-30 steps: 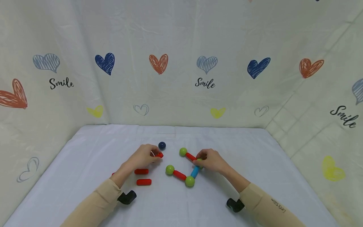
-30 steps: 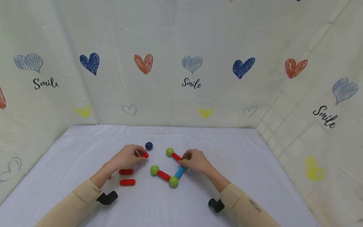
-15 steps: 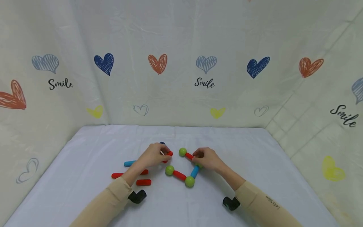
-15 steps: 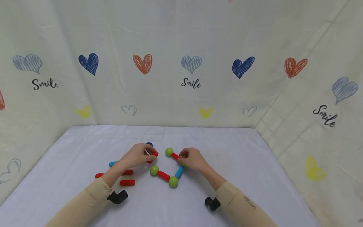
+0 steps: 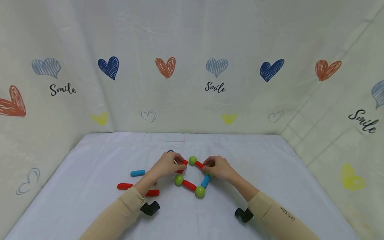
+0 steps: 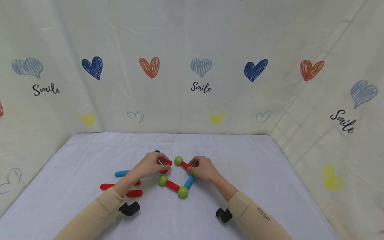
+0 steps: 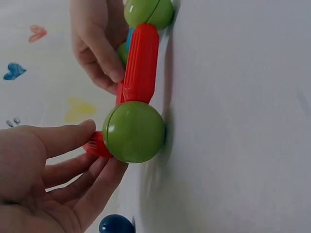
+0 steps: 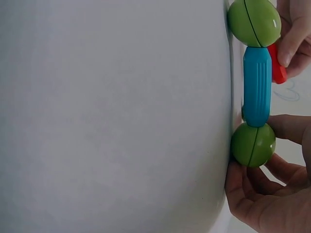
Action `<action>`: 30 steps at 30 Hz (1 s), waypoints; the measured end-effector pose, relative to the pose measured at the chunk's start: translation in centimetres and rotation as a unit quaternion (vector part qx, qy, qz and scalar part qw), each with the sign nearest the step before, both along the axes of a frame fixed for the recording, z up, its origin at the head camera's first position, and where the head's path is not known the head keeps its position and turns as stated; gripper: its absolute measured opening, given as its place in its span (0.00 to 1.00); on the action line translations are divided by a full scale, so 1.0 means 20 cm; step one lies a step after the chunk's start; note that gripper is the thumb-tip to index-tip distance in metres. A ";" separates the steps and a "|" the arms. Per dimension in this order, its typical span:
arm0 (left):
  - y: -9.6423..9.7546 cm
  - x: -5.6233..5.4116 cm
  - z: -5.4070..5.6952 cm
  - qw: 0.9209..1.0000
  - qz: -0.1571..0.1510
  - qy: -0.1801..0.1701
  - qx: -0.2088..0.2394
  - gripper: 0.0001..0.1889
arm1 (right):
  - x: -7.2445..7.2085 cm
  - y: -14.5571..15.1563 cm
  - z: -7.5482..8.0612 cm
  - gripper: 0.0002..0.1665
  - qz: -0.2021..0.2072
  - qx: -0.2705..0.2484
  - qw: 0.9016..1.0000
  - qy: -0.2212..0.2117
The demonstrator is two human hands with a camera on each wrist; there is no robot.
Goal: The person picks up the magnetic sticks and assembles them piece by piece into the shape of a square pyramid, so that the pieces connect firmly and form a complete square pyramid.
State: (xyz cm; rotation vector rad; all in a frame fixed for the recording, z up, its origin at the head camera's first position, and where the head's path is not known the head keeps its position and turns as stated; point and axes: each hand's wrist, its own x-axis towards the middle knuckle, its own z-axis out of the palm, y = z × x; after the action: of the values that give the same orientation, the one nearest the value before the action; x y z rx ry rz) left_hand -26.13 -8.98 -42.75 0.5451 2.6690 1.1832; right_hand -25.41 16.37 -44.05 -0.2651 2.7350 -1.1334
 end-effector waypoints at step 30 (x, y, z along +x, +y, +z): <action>0.04 0.01 -0.02 1.000 -0.013 -0.019 -0.008 0.19 | 0.01 0.00 0.01 0.11 0.015 -0.011 1.000 -0.004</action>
State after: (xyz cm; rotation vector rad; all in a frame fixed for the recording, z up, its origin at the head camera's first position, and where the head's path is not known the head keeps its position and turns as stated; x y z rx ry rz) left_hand -25.87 -8.08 -43.06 0.5483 2.6291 1.1521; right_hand -25.26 16.32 -43.93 -0.3036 2.7026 -1.1553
